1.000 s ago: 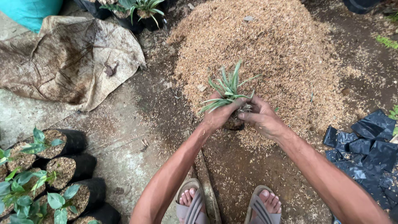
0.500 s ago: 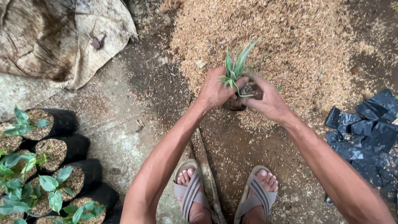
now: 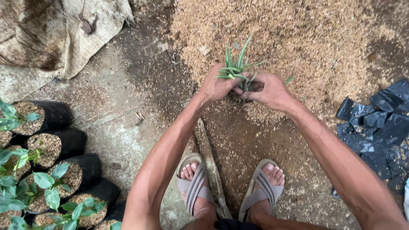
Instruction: The person separates a clump of small leafy plants into individual units, trims roots with scissors, and places each plant into a black polybag filled with wood shavings. The person then adds more wood shavings around the plant to secure it.
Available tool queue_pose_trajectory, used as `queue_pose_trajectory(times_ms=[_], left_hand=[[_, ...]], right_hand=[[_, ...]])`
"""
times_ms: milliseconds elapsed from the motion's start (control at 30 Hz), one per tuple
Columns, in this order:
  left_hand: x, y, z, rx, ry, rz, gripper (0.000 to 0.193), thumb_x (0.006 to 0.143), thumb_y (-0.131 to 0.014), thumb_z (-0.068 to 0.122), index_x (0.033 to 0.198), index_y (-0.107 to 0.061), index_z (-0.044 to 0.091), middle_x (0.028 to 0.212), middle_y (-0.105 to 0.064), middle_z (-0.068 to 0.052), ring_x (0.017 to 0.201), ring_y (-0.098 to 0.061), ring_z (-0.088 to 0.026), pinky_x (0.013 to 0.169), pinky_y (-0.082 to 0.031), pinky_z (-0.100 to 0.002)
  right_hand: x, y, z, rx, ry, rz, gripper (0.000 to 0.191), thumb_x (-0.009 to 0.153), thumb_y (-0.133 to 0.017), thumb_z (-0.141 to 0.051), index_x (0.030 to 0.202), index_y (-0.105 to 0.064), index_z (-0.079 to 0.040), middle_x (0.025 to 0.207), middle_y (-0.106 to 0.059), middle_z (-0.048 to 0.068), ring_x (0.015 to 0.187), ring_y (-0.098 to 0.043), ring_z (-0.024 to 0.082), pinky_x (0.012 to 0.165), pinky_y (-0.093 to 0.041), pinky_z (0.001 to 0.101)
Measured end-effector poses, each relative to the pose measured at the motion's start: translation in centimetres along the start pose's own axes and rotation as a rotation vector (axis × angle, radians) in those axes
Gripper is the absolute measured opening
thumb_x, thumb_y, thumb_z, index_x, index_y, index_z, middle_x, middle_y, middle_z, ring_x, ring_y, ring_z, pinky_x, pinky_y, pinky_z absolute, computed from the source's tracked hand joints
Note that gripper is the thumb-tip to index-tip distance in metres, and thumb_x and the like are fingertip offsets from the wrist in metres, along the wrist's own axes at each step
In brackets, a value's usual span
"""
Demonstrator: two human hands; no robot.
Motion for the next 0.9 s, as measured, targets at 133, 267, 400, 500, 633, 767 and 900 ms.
queue_pose_trajectory(times_ms=[133, 267, 400, 500, 633, 767, 900], left_hand=[[0.5, -0.1, -1.1, -0.019, -0.020, -0.003, 0.022, 0.092, -0.072, 0.024, 0.107, -0.073, 0.008, 0.091, -0.080, -0.010, 0.062, -0.077, -0.011, 0.057, -0.065, -0.028], [0.5, -0.2, -1.8, 0.022, 0.010, 0.008, 0.024, 0.090, -0.075, 0.019, 0.109, -0.072, 0.006, 0.093, -0.080, -0.012, 0.060, -0.076, -0.012, 0.054, -0.064, -0.030], [0.2, -0.4, -2.9, 0.041, 0.111, 0.035, 0.023, 0.090, -0.073, 0.018, 0.108, -0.068, 0.005, 0.092, -0.079, -0.013, 0.056, -0.073, -0.014, 0.049, -0.061, -0.032], [0.3, -0.8, -3.1, 0.049, 0.071, 0.027, 0.019, 0.091, -0.071, 0.018, 0.106, -0.069, 0.007, 0.091, -0.079, -0.011, 0.058, -0.075, -0.013, 0.050, -0.063, -0.030], [0.2, -1.8, -4.0, 0.075, -0.015, -0.003, 0.015, 0.093, -0.069, 0.016, 0.103, -0.069, 0.005, 0.086, -0.079, -0.010, 0.062, -0.076, -0.011, 0.055, -0.063, -0.029], [0.8, -2.6, -4.0, 0.333, -0.168, 0.015, 0.020, 0.084, -0.068, 0.006, 0.104, -0.072, 0.008, 0.083, -0.077, -0.008, 0.063, -0.069, -0.013, 0.056, -0.060, -0.031], [0.9, -2.6, -5.0, 0.372, -0.148, 0.035, 0.024, 0.086, -0.069, 0.008, 0.110, -0.068, 0.006, 0.082, -0.073, -0.009, 0.056, -0.063, -0.016, 0.052, -0.056, -0.035]], right_hand=[[0.6, -0.7, -0.7, -0.128, 0.081, 0.098, 0.033, 0.080, -0.082, -0.034, 0.105, -0.077, -0.013, 0.103, -0.068, 0.009, 0.100, -0.060, 0.021, 0.089, -0.049, 0.0458], [-0.4, -0.2, -3.7, -0.323, 0.440, 0.330, 0.044, 0.077, -0.085, -0.027, 0.113, -0.074, -0.004, 0.137, -0.058, 0.017, 0.125, -0.047, 0.032, 0.104, -0.042, 0.0543], [0.2, -1.3, -2.7, -0.337, 0.351, 0.321, 0.036, 0.071, -0.085, -0.017, 0.103, -0.076, -0.002, 0.154, -0.036, 0.021, 0.143, -0.034, 0.038, 0.117, -0.031, 0.0579], [1.0, -2.8, -2.0, -0.259, 0.338, 0.278, 0.027, 0.076, -0.083, -0.017, 0.097, -0.076, -0.002, 0.157, -0.035, 0.018, 0.146, -0.034, 0.037, 0.119, -0.034, 0.0553], [1.5, -3.2, -1.0, -0.198, 0.401, 0.326, 0.033, 0.078, -0.081, -0.010, 0.110, -0.075, -0.004, 0.152, -0.039, 0.023, 0.138, -0.038, 0.041, 0.111, -0.038, 0.0578], [2.6, -3.3, 0.8, -0.138, 0.272, 0.345, 0.068, 0.083, -0.075, -0.005, 0.146, -0.052, -0.001, 0.147, -0.054, 0.014, 0.133, -0.052, 0.032, 0.103, -0.051, 0.0515], [2.3, -3.4, 0.7, -0.171, 0.243, 0.408, 0.050, 0.088, -0.073, -0.003, 0.135, -0.060, -0.011, 0.148, -0.053, 0.015, 0.126, -0.057, 0.031, 0.088, -0.058, 0.0470]])
Point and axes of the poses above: each hand's wrist, its own x-axis towards the middle knuckle, its own y-axis out of the back of the hand, z = x × y, the point moved 9 cm from there along x, towards the middle knuckle
